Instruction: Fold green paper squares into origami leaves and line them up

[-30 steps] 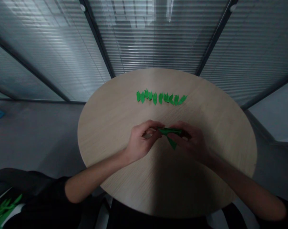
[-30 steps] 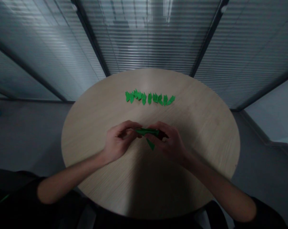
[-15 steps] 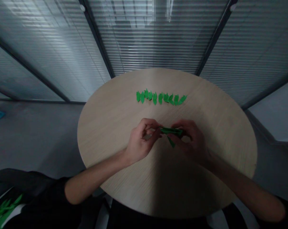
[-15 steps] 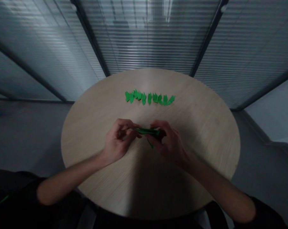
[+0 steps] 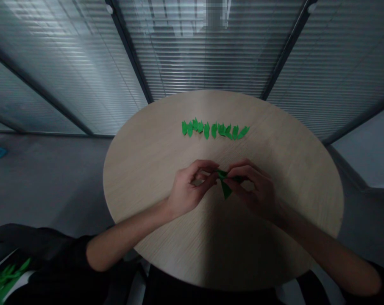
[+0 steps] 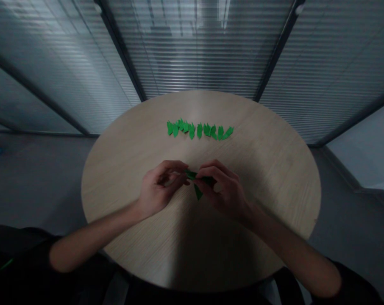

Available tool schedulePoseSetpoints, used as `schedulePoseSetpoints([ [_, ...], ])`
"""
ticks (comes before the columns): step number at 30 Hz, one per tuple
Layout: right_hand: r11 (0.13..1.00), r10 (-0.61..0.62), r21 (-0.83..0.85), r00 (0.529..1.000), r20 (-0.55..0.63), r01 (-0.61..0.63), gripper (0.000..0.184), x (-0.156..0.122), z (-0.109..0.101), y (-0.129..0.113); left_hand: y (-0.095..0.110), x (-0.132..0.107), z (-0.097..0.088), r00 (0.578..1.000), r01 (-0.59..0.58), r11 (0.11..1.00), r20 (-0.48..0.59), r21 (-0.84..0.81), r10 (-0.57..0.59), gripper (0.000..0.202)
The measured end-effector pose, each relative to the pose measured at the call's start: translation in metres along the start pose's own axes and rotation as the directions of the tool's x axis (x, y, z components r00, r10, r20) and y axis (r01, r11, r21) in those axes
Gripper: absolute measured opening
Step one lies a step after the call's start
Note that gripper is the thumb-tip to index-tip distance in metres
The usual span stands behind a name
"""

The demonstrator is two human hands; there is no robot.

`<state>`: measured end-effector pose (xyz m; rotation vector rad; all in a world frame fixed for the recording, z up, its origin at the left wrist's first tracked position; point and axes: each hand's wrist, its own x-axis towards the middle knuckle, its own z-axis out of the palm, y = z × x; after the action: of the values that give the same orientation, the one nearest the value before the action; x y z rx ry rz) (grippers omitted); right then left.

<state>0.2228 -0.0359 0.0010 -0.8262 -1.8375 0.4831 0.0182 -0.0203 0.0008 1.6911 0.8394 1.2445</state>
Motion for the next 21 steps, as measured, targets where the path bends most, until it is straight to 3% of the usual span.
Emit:
schedulePoseSetpoints([
  [12,0.999,0.048,0.019,0.998,0.032,-0.048,0.008,0.0006,-0.0001,-0.0022,0.003,0.0041,0.0007,0.995,0.088,0.992,0.054,-0.086,-0.084,0.012],
  [21,0.994,0.105,0.012,0.994,0.023,-0.105,0.008,0.0014,-0.0001,-0.0024,0.0037,0.0044,0.0011,0.983,0.167,0.979,0.094,-0.116,-0.157,0.024],
])
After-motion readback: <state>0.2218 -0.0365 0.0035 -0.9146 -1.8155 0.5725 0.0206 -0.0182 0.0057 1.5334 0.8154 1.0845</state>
